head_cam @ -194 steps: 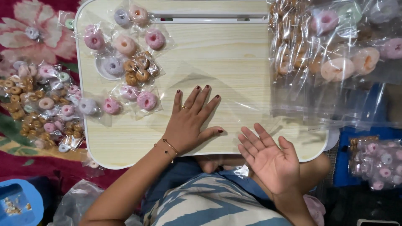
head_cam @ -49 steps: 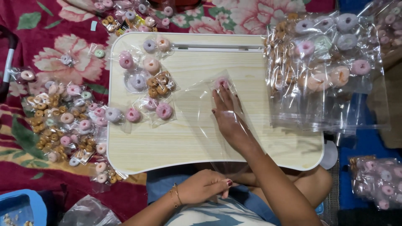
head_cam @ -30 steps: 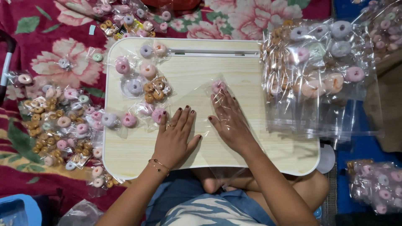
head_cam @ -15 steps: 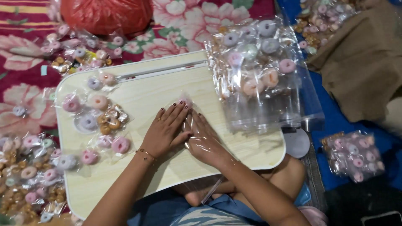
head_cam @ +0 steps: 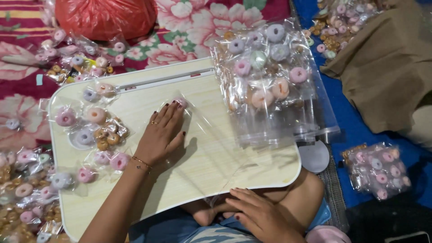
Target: Packaging small, individually wrapped donut-shaped snacks into larger plastic bags on a small table.
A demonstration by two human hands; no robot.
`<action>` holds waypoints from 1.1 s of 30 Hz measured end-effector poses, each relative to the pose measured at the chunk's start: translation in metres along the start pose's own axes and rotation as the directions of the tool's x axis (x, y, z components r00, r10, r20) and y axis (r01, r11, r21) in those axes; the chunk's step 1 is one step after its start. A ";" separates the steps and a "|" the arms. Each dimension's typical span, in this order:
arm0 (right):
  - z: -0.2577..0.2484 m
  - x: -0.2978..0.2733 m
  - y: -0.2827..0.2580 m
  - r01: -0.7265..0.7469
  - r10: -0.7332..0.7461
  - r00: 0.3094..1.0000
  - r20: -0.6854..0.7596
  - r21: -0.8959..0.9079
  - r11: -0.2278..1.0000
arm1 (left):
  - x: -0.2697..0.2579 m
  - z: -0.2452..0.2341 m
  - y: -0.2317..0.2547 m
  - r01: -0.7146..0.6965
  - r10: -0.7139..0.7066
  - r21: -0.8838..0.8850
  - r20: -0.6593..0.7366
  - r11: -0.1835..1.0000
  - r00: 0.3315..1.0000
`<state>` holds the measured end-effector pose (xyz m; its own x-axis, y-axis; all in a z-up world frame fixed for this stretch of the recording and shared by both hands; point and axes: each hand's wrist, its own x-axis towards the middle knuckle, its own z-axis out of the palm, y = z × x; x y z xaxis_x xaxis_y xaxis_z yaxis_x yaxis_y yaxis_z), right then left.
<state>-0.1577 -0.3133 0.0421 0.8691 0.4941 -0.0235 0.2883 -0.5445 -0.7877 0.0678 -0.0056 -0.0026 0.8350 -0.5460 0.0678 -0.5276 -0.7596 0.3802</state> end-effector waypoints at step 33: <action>-0.023 0.049 -0.063 -0.201 0.144 0.952 -0.270 -0.200 0.959 | -0.249 -0.065 -0.085 0.727 -0.861 -0.462 -0.256 0.509 0.440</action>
<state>-0.1236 -0.2708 0.1046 0.9773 0.2096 0.0303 0.1819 -0.7574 -0.6271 -0.0853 0.2179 0.0084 0.8613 0.5044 -0.0611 0.4106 -0.6202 0.6684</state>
